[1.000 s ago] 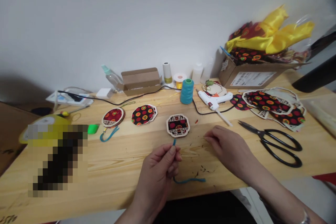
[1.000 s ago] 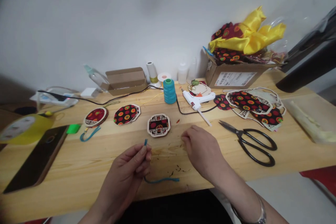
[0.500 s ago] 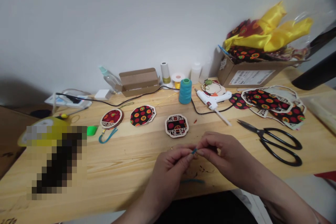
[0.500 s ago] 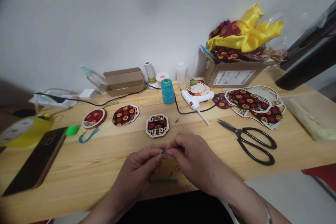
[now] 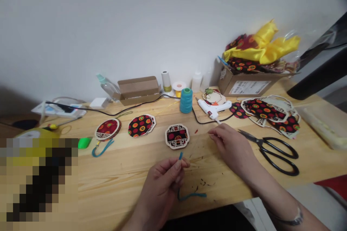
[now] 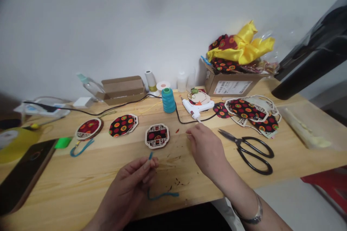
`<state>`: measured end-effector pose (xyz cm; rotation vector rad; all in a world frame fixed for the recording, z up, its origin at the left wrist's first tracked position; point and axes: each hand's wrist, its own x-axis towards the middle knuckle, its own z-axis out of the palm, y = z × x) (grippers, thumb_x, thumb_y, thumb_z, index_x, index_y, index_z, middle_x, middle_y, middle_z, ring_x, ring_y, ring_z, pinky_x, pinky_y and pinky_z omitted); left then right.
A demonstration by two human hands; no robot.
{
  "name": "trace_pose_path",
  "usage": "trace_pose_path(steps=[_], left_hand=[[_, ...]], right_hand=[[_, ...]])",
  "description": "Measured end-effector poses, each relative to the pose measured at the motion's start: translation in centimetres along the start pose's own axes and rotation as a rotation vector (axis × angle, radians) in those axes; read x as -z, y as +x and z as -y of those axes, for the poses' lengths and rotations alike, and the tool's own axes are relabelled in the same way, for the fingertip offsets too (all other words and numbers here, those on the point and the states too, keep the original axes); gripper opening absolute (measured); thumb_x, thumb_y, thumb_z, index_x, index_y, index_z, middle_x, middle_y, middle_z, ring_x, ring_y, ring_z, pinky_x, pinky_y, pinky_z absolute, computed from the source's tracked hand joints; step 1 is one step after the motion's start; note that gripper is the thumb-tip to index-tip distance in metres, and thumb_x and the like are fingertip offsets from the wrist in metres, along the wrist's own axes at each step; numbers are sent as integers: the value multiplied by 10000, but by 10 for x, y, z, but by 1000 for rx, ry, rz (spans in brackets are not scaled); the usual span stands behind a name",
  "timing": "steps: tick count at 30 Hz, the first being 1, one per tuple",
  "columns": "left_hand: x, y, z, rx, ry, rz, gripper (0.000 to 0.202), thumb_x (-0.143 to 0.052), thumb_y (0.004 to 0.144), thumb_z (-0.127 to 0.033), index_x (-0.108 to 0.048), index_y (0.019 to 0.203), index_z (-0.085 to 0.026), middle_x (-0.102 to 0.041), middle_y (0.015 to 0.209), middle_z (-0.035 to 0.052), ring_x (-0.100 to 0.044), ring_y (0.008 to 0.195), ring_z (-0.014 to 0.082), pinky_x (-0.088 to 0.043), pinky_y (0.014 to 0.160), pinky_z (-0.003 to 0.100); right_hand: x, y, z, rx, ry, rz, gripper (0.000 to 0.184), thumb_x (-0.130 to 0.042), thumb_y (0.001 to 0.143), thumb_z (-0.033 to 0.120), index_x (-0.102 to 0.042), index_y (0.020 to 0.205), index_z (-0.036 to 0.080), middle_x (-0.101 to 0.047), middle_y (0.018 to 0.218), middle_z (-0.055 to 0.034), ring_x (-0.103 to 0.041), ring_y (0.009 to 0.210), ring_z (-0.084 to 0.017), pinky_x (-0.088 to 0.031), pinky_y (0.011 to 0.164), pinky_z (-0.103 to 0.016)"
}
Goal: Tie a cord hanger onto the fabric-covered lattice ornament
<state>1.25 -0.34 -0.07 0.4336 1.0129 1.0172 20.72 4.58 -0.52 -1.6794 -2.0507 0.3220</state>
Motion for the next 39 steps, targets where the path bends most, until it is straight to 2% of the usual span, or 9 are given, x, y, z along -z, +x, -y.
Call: trace_pose_path(steps=[6,10,17,21,25,29,32,34,39], left_hand=[[3,1,1,-25,-53,34,109,-696,693,-214,-714,720,-110,-576,721,35,-336,502,30,-264,456,164],[8,-1,1,-46,-76,25,99,-688,702,-201,-715,731,-111,-581,745,37,-344,506,28,-265,458,163],[9,-4,-3,-73,-76,1,104,-685,701,-203,-708,730,-105,-560,691,24,-328,493,32,-245,448,179],[6,-2,-3,-69,-54,10,126,-696,688,-215,-708,736,-99,-553,706,28,-334,502,35,-243,450,184],[4,-1,0,-52,-9,27,164,-696,688,-243,-710,760,-96,-456,542,-27,-308,479,41,-226,447,182],[0,0,1,-62,182,42,147,-657,725,-269,-709,750,-134,-476,501,-28,-351,455,62,-250,449,197],[-4,0,-1,-161,427,139,196,-610,764,-231,-668,584,-176,-621,631,49,-559,833,182,-385,669,246],[-6,0,-3,-218,548,206,273,-584,780,-203,-623,510,-195,-676,773,75,-443,1148,214,-354,846,285],[-12,1,-5,-254,659,251,213,-565,792,-199,-687,619,-219,-647,1109,55,-391,1230,220,-343,908,322]], right_hand=[[-5,15,4,470,-235,171,171,-524,809,98,-624,917,184,-575,977,-70,-463,926,-204,-370,762,-317],[-1,20,9,644,-266,265,136,-506,844,136,-602,924,190,-571,988,-54,-443,931,-205,-331,764,-339],[17,3,6,444,-187,372,83,-532,843,182,-594,789,182,-572,841,-22,-449,839,-170,-329,727,-300],[9,-5,4,494,-250,367,100,-519,846,153,-588,774,167,-575,830,-39,-446,825,-175,-327,709,-301],[0,-7,2,558,-298,348,132,-502,816,80,-560,722,152,-580,800,-54,-443,791,-185,-331,693,-314],[9,-5,3,419,41,384,142,-460,825,72,-551,764,162,-587,820,-31,-482,801,-153,-369,709,-269],[22,-2,8,249,318,448,140,-447,841,112,-556,777,171,-594,767,-2,-515,715,-111,-387,655,-224],[28,1,12,175,433,488,140,-463,832,129,-559,739,170,-587,697,17,-514,648,-96,-383,607,-207],[32,3,19,68,636,543,148,-492,806,140,-559,676,160,-536,596,39,-458,544,-68,-358,523,-177]])
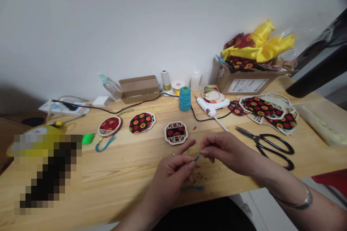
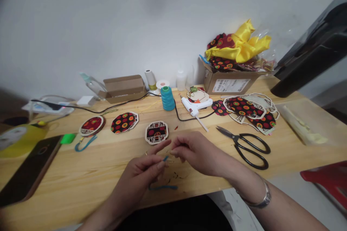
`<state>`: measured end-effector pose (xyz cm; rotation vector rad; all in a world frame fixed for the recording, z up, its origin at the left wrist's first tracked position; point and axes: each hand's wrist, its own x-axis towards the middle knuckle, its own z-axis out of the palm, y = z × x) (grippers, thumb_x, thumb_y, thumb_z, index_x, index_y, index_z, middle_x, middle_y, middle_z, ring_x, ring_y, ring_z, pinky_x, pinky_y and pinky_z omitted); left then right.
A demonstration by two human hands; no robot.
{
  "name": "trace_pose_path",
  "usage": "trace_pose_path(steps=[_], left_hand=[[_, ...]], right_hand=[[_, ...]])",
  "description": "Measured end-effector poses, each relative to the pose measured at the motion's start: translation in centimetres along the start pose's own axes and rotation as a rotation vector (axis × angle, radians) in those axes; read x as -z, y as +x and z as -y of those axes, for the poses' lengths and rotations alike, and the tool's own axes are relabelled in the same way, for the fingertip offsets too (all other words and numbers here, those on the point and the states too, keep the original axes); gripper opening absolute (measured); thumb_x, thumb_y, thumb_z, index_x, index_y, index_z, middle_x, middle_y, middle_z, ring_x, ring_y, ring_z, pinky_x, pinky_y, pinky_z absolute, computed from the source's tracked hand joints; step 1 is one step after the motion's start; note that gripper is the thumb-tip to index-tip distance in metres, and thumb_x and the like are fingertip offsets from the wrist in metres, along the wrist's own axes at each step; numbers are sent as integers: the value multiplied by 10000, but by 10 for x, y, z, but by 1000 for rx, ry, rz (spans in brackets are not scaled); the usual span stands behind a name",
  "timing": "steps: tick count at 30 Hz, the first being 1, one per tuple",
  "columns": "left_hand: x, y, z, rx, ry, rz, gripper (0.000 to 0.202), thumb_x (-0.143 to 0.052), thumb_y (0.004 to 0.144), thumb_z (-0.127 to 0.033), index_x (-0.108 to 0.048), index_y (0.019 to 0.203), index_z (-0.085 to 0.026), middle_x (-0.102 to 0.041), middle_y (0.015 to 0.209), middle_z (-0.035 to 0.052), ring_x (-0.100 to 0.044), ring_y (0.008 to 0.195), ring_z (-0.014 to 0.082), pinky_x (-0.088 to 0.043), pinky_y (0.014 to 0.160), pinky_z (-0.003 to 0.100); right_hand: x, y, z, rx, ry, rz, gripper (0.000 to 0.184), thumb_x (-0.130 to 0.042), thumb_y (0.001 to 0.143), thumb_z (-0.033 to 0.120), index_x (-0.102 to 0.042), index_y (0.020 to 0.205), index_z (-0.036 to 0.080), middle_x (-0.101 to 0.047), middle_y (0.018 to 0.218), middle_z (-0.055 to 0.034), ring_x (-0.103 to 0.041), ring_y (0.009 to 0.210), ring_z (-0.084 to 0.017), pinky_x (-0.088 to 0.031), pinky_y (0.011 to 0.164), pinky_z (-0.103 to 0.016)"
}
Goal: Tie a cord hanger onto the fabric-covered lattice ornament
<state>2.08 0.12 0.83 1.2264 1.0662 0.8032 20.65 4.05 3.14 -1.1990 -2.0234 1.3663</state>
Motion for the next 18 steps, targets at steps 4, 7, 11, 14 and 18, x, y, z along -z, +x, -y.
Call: trace_pose_path(steps=[4,7,11,14,18], left_hand=[[-4,2,-2,-54,29,27,181,-558,802,-211,-731,829,-256,-651,1090,47,-559,1027,213,-405,836,306],[-5,1,-1,-97,65,9,187,-557,804,-210,-734,850,-248,-696,876,42,-610,835,183,-438,748,275],[-2,-2,6,-100,61,-97,142,-588,786,-223,-730,773,-226,-691,807,34,-597,793,168,-436,721,250],[1,-4,13,-65,-12,-150,125,-601,779,-234,-724,772,-219,-667,816,28,-555,701,132,-420,628,224],[3,-5,18,-45,-203,-182,113,-611,774,-234,-720,772,-204,-615,802,21,-472,617,92,-368,541,205]], right_hand=[[-3,-4,6,-74,77,17,126,-517,773,139,-607,689,165,-542,588,36,-458,538,-70,-356,512,-180],[-2,-3,8,-127,221,64,100,-548,767,198,-626,712,167,-555,593,28,-483,542,-77,-373,509,-186],[4,6,-2,-189,338,-45,185,-559,764,290,-583,651,146,-553,573,13,-496,499,-81,-376,488,-204],[11,11,-14,-230,341,-158,225,-571,751,327,-559,627,139,-525,547,17,-465,473,-76,-356,472,-210],[17,11,-24,-203,224,-274,245,-549,783,359,-587,674,143,-482,518,33,-415,468,-76,-323,465,-214]])
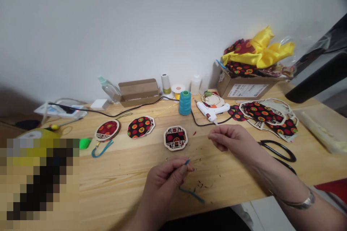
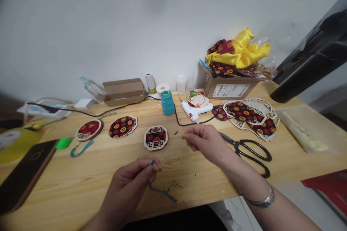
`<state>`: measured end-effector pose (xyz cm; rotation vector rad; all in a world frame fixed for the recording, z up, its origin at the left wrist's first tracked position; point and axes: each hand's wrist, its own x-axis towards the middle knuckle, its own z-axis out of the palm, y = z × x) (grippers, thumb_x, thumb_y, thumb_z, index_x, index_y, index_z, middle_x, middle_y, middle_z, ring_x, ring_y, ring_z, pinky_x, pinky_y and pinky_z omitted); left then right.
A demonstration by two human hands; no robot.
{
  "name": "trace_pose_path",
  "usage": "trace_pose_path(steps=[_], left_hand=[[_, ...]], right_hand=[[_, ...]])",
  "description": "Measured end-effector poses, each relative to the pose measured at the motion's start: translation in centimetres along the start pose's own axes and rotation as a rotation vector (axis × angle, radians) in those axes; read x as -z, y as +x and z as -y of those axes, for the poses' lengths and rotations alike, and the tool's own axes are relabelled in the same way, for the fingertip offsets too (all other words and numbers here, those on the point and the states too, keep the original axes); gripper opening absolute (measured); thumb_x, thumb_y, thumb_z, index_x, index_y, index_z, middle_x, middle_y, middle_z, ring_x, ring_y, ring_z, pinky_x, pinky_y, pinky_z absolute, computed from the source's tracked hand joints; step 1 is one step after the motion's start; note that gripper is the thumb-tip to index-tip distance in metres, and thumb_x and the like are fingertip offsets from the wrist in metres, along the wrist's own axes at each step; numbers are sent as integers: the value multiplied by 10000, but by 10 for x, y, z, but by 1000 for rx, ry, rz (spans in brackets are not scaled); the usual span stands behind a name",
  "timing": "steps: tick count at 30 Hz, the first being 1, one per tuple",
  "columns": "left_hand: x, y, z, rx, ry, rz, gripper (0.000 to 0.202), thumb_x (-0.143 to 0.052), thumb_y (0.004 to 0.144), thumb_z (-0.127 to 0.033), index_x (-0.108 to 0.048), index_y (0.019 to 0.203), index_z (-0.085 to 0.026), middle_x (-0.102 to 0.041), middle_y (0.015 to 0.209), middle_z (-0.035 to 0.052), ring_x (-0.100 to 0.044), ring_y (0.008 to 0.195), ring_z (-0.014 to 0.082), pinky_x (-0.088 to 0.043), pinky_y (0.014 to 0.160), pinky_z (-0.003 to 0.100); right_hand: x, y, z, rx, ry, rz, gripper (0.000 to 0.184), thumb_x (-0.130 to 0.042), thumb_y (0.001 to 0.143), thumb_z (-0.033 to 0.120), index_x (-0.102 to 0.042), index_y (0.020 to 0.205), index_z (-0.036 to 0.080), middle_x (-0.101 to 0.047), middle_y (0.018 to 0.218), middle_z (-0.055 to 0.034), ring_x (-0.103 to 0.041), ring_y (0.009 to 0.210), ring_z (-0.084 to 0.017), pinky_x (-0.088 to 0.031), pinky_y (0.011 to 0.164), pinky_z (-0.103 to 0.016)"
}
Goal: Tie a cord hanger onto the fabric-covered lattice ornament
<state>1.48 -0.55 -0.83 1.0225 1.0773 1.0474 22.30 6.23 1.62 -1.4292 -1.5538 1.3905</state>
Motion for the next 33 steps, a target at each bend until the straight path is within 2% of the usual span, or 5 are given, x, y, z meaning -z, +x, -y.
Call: trace_pose_path(steps=[6,19,25,29,33], left_hand=[[1,-3,-6,57,-268,-38,88,-631,759,-202,-709,747,-164,-586,727,25,-445,605,75,-356,554,191],[11,-9,-8,69,-410,-118,60,-641,749,-171,-699,741,-161,-588,768,19,-438,583,51,-357,556,183],[12,-4,-5,45,-137,-46,123,-591,792,-216,-707,820,-187,-658,885,57,-494,605,81,-372,544,207],[7,1,-12,-103,284,67,178,-560,799,-187,-702,692,-190,-551,1252,84,-479,1134,225,-396,847,299],[-2,6,-14,-212,459,145,194,-532,809,-163,-717,824,-221,-534,1278,78,-462,1173,222,-352,941,329]], right_hand=[[-14,2,-4,354,-530,-43,129,-518,811,160,-645,804,181,-612,819,-31,-545,785,-142,-411,708,-260],[-41,2,-16,627,-1167,222,130,-510,760,37,-575,733,146,-584,813,-75,-471,787,-190,-357,676,-311],[-32,0,-6,321,-689,218,125,-494,799,113,-599,746,156,-610,760,-29,-523,734,-140,-386,667,-255],[-25,-4,9,174,-385,276,111,-536,791,187,-614,717,161,-598,677,11,-519,646,-112,-389,606,-225],[-23,-8,17,189,-255,323,126,-543,786,211,-617,695,166,-574,645,27,-495,625,-102,-377,583,-216]])
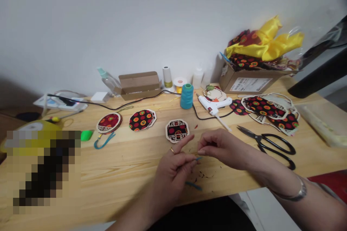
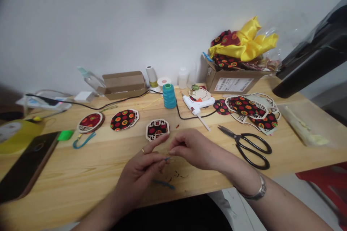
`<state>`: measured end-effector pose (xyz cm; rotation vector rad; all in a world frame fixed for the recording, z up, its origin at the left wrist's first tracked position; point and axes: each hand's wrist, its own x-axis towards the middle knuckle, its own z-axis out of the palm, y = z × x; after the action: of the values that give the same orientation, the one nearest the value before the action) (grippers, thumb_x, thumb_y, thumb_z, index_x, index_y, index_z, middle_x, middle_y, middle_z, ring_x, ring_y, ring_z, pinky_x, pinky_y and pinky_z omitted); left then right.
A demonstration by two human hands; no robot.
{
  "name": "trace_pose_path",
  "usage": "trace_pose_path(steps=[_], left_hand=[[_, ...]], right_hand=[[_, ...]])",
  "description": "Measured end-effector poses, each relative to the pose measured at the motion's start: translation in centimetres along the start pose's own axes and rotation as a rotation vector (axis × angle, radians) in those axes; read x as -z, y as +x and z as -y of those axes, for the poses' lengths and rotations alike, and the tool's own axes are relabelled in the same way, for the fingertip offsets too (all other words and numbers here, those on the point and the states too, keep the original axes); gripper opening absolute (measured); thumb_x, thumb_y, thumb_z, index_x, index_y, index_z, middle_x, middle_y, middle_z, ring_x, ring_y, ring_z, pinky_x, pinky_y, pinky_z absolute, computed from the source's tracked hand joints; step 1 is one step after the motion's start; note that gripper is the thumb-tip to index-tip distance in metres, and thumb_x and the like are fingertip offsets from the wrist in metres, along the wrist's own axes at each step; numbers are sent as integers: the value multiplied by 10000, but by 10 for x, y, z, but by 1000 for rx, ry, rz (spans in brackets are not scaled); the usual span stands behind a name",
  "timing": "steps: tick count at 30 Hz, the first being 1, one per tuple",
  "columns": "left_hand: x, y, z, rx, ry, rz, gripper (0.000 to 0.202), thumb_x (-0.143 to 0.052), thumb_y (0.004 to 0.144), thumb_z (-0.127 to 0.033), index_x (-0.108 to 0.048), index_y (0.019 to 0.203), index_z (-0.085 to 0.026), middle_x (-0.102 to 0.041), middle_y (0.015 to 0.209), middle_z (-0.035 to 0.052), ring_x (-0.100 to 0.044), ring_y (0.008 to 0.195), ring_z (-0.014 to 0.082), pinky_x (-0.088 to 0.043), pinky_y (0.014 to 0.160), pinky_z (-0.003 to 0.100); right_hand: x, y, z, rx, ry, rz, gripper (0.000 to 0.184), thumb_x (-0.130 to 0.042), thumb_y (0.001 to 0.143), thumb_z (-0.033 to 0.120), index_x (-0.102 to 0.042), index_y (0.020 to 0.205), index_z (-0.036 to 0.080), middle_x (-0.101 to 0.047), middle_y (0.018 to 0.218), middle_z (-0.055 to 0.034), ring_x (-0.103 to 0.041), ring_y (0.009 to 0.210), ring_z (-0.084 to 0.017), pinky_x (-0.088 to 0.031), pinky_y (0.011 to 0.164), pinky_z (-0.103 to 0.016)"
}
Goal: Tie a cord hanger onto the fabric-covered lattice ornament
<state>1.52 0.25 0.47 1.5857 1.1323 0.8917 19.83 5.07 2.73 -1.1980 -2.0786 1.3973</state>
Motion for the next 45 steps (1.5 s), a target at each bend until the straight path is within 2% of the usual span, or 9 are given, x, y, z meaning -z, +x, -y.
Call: trace_pose_path(steps=[5,9,21,24,27,32,35,38,45], left_hand=[[-3,6,0,11,-32,-22,209,-517,824,-193,-712,883,-239,-675,954,48,-590,855,175,-433,754,273],[-3,9,-1,145,-112,-21,172,-547,806,-235,-715,821,-199,-589,632,-1,-510,616,128,-392,581,226],[-7,11,4,395,-667,-77,133,-630,755,-221,-712,773,-119,-556,603,11,-442,558,67,-329,513,179],[-8,11,3,402,-702,-105,119,-639,745,-210,-711,746,-115,-557,595,11,-433,542,60,-325,501,174],[-9,11,5,382,-701,-148,119,-642,742,-218,-715,748,-125,-574,609,17,-438,555,68,-338,507,177],[-9,9,11,322,-588,-179,135,-620,767,-238,-715,835,-170,-610,680,19,-479,617,94,-386,585,213],[-7,7,8,214,-348,-178,137,-597,783,-223,-716,848,-199,-611,678,7,-496,626,107,-395,591,218],[-6,6,2,70,-146,-170,146,-590,779,-179,-723,812,-228,-633,708,7,-542,661,127,-419,610,221],[-8,4,3,-141,7,-97,240,-545,791,-102,-706,883,-254,-689,887,33,-607,847,174,-452,754,256]], right_hand=[[2,0,1,-50,176,39,126,-569,778,251,-628,701,171,-601,665,22,-511,628,-100,-388,587,-218],[5,0,-2,-99,315,71,156,-597,767,302,-657,762,158,-643,721,-1,-545,672,-111,-408,630,-229],[10,3,-13,-132,306,-61,172,-606,745,316,-623,695,152,-551,617,31,-448,573,-84,-345,567,-219],[11,1,-10,-114,76,-284,139,-567,765,264,-627,692,163,-582,650,9,-474,608,-111,-360,591,-239],[6,-6,-5,-98,-46,-465,166,-543,784,274,-639,691,175,-591,654,-5,-483,630,-130,-364,595,-252],[-16,-17,-2,-130,189,-308,254,-545,792,346,-657,642,174,-566,594,6,-469,592,-119,-357,553,-240],[-28,-15,-3,-138,377,-311,183,-578,777,323,-694,724,192,-624,672,4,-512,649,-119,-386,613,-238],[-34,-10,-4,-185,546,-309,178,-609,753,332,-702,712,185,-577,581,21,-440,532,-83,-335,516,-215],[-39,-1,-7,-269,885,-338,177,-708,655,317,-661,682,148,-530,568,34,-313,452,-37,-203,422,-197]])
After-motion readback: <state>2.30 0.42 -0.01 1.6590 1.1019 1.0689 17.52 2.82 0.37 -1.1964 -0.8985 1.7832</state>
